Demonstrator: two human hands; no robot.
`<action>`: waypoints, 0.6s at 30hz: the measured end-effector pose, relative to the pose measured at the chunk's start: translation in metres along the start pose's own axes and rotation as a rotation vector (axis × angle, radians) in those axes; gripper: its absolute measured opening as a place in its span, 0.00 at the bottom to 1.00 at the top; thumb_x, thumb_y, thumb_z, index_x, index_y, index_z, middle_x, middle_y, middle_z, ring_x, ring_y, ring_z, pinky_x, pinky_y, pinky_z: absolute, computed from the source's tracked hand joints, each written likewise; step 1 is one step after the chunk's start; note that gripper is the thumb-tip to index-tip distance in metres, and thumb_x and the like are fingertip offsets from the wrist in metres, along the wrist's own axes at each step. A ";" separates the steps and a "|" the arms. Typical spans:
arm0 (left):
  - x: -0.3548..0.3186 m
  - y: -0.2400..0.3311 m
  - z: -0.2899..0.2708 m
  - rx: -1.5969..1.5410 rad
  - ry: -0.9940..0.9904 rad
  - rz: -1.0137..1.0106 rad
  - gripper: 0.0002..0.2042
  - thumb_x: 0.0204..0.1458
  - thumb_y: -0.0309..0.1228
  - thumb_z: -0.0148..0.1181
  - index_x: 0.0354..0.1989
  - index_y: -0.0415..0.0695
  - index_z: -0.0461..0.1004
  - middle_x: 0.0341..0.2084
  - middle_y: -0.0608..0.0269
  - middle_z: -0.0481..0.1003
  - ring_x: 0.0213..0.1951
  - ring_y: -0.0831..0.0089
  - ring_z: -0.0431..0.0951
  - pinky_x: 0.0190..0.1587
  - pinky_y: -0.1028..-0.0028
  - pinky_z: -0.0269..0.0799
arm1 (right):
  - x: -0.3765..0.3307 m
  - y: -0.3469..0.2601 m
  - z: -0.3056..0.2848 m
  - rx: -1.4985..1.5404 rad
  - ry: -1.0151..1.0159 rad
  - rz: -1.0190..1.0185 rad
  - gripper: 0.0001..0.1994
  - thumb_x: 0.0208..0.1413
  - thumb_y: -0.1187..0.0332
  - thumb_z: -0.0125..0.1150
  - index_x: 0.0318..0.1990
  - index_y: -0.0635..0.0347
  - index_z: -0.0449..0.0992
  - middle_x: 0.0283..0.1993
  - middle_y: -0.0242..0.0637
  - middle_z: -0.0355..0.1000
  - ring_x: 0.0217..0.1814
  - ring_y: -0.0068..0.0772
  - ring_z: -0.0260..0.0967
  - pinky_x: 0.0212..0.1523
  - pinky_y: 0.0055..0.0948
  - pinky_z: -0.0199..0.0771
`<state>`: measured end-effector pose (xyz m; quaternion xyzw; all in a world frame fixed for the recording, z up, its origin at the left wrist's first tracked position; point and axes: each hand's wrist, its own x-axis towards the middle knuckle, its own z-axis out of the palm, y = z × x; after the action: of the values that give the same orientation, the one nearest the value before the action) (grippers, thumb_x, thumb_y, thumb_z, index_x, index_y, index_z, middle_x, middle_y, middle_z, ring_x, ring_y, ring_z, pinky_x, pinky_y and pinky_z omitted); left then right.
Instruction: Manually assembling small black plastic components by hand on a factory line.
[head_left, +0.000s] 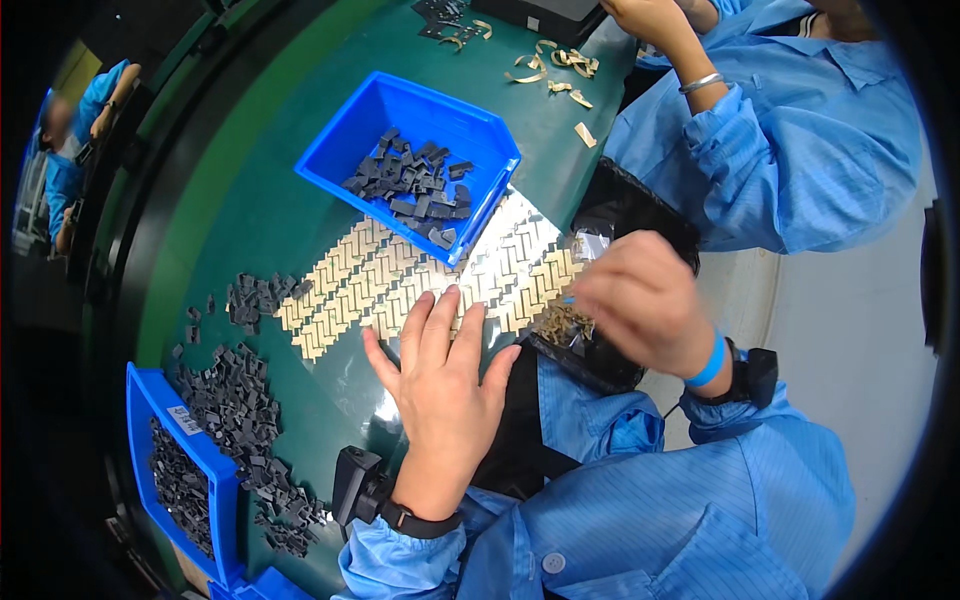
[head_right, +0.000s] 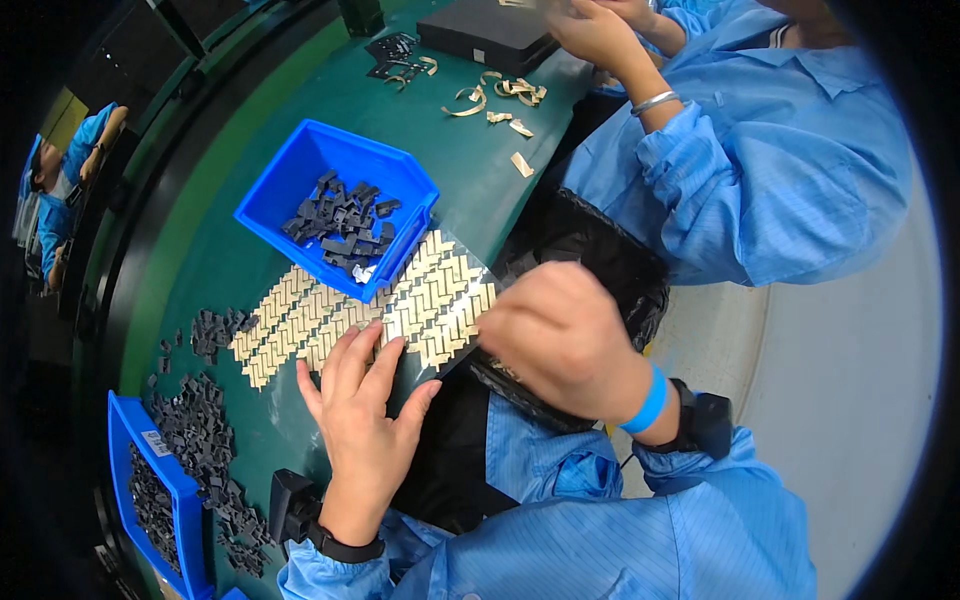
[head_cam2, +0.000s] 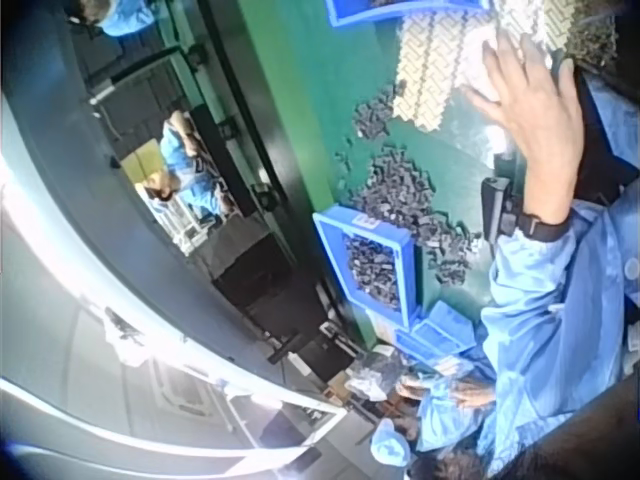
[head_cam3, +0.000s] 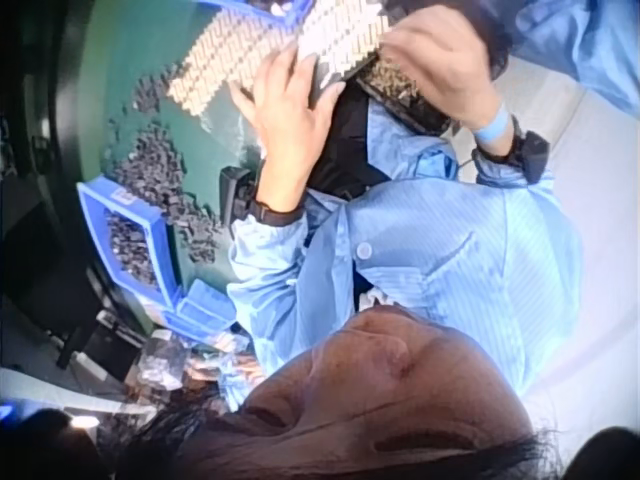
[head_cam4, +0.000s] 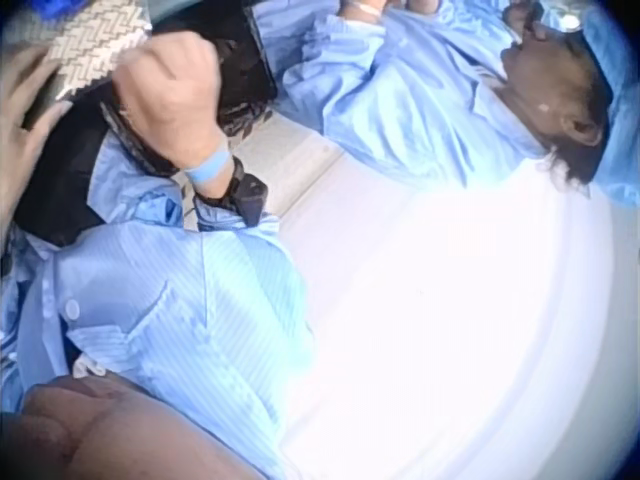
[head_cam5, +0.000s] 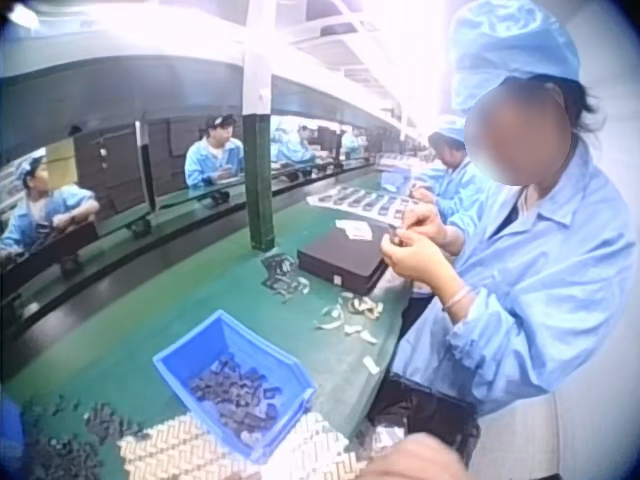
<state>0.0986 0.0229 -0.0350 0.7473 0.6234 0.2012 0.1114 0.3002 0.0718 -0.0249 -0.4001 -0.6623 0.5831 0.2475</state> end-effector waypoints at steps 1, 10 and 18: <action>-0.001 0.000 -0.001 0.014 -0.005 -0.003 0.21 0.40 0.38 0.66 0.44 0.45 0.73 0.50 0.60 0.68 0.56 0.62 0.63 0.58 0.40 0.38 | 0.003 -0.002 0.006 -0.007 0.005 0.000 0.08 0.51 0.66 0.57 0.27 0.61 0.69 0.27 0.35 0.68 0.27 0.26 0.62 0.29 0.22 0.60; -0.020 -0.011 -0.014 -0.022 -0.044 -0.095 0.20 0.39 0.36 0.67 0.43 0.46 0.75 0.51 0.62 0.68 0.57 0.63 0.62 0.59 0.42 0.34 | 0.023 0.022 0.040 -0.054 0.027 -0.015 0.08 0.50 0.67 0.57 0.27 0.61 0.69 0.28 0.35 0.68 0.28 0.27 0.62 0.30 0.23 0.60; -0.018 -0.008 -0.006 -0.038 -0.004 -0.107 0.18 0.41 0.36 0.65 0.43 0.47 0.75 0.51 0.62 0.67 0.57 0.61 0.61 0.59 0.41 0.34 | 0.029 0.016 0.032 -0.126 0.054 -0.036 0.07 0.49 0.68 0.58 0.28 0.62 0.69 0.28 0.36 0.68 0.29 0.28 0.63 0.30 0.23 0.61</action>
<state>0.0865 0.0060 -0.0360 0.7111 0.6583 0.2054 0.1371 0.2626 0.0772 -0.0504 -0.4186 -0.6977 0.5248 0.2500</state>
